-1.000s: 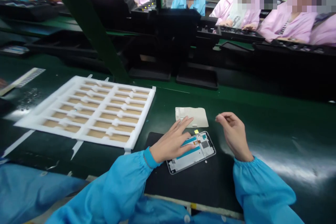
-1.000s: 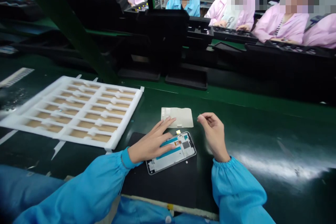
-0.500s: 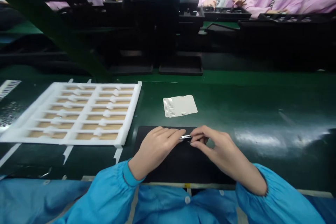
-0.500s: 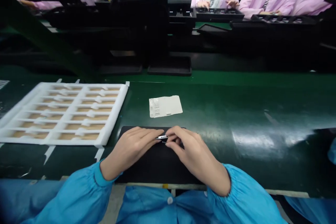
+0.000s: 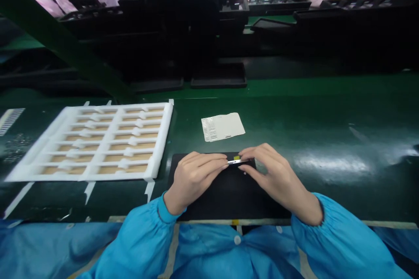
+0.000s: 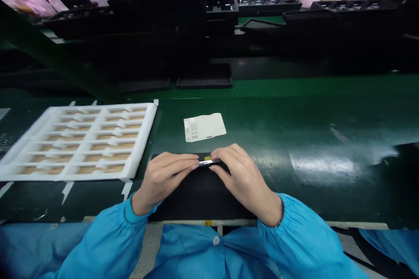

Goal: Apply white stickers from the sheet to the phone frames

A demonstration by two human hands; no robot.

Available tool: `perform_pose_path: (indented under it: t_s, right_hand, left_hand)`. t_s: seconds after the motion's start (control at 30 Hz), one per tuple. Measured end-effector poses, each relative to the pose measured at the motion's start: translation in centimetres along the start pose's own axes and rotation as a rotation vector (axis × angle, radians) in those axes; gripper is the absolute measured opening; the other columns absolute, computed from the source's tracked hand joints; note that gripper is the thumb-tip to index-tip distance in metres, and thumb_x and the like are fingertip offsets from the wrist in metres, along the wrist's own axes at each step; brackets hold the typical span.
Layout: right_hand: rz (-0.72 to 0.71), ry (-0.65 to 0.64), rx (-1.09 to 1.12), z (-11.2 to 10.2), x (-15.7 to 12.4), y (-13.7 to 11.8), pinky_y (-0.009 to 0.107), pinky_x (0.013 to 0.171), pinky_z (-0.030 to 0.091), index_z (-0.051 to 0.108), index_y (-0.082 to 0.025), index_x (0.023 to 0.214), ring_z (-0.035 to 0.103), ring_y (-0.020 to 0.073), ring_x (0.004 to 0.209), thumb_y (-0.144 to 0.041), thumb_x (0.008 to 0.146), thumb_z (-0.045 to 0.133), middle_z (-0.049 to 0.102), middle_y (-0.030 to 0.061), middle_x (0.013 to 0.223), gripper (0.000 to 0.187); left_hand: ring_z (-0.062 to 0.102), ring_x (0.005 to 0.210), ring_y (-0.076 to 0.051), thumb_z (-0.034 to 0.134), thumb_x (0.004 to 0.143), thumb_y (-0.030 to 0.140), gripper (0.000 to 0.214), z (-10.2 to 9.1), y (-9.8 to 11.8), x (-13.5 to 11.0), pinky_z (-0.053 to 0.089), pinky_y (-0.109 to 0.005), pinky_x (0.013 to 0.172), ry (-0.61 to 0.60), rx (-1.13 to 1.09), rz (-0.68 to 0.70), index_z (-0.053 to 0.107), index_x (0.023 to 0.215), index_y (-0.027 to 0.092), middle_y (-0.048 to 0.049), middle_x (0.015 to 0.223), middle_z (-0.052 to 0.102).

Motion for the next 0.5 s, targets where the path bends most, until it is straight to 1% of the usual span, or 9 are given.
perform_pose_path:
  t_s: [0.03, 0.1, 0.2, 0.27, 0.4, 0.5]
  right_hand:
    - [-0.017, 0.018, -0.018, 0.0, -0.2, 0.3, 0.038, 0.079, 0.055, 0.061, -0.022, 0.1, 0.063, 0.0214, 0.091, -0.016, 0.09, 0.063, 0.069, 0.0055, 0.096, 0.011]
    - [-0.028, 0.045, -0.028, 0.2, -0.5, 1.0, 0.038, 0.076, 0.055, 0.059, -0.022, 0.096, 0.063, 0.0212, 0.088, -0.013, 0.091, 0.06, 0.069, 0.0056, 0.093, 0.01]
    - [-0.056, 0.097, -0.002, 0.5, -0.6, 1.3, 0.035, 0.073, 0.054, 0.057, -0.021, 0.091, 0.061, 0.0194, 0.084, -0.007, 0.091, 0.056, 0.068, 0.0049, 0.089, 0.014]
    - [-0.097, 0.106, 0.018, 0.7, -0.7, 1.3, 0.034, 0.074, 0.054, 0.057, -0.021, 0.091, 0.061, 0.019, 0.085, -0.004, 0.092, 0.054, 0.068, 0.0051, 0.089, 0.017]
    - [-0.183, 0.072, -0.015, 1.0, -0.9, 1.1, 0.034, 0.074, 0.053, 0.062, -0.021, 0.096, 0.059, 0.0187, 0.087, -0.004, 0.093, 0.049, 0.069, 0.0065, 0.095, 0.021]
    - [-0.257, 0.057, -0.086, 0.9, -1.3, 0.8, 0.032, 0.073, 0.054, 0.066, -0.023, 0.104, 0.06, 0.0179, 0.087, -0.004, 0.094, 0.047, 0.069, 0.0069, 0.098, 0.028]
  left_hand:
    - [0.073, 0.088, -0.014, 0.061, 0.094, 0.018, 0.01, 0.1, -0.1, 0.1, 0.049, -0.026, 0.069, -0.014, 0.011, -0.013, 0.071, 0.096, 0.02, -0.0009, 0.1, 0.077]
    - [0.073, 0.089, -0.014, 0.06, 0.095, 0.021, 0.011, 0.4, -0.2, 0.3, 0.048, -0.026, 0.068, -0.044, 0.015, -0.038, 0.071, 0.095, 0.02, -0.0003, 0.099, 0.077]
    - [0.073, 0.091, -0.014, 0.06, 0.095, 0.023, 0.011, 0.6, -0.4, 0.7, 0.048, -0.025, 0.068, -0.077, -0.008, -0.078, 0.071, 0.094, 0.021, 0.0002, 0.099, 0.077]
    - [0.073, 0.091, -0.014, 0.061, 0.095, 0.024, 0.011, 0.7, -0.4, 0.8, 0.049, -0.025, 0.07, -0.096, -0.027, -0.111, 0.071, 0.093, 0.021, 0.0004, 0.099, 0.077]
    - [0.073, 0.092, -0.015, 0.062, 0.094, 0.025, 0.01, 0.7, -0.3, 0.8, 0.052, -0.026, 0.076, -0.133, -0.058, -0.161, 0.071, 0.093, 0.021, 0.0011, 0.097, 0.077]
    - [0.072, 0.092, -0.015, 0.062, 0.095, 0.027, 0.011, 0.9, -0.1, 0.8, 0.052, -0.027, 0.079, -0.147, -0.054, -0.156, 0.071, 0.093, 0.021, 0.0017, 0.098, 0.077]
Point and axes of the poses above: each hand's wrist, its own x-axis towards the middle knuckle, its own z-axis out of the palm, y = z × x, the point moved 5 cm from there along x, towards the middle knuckle
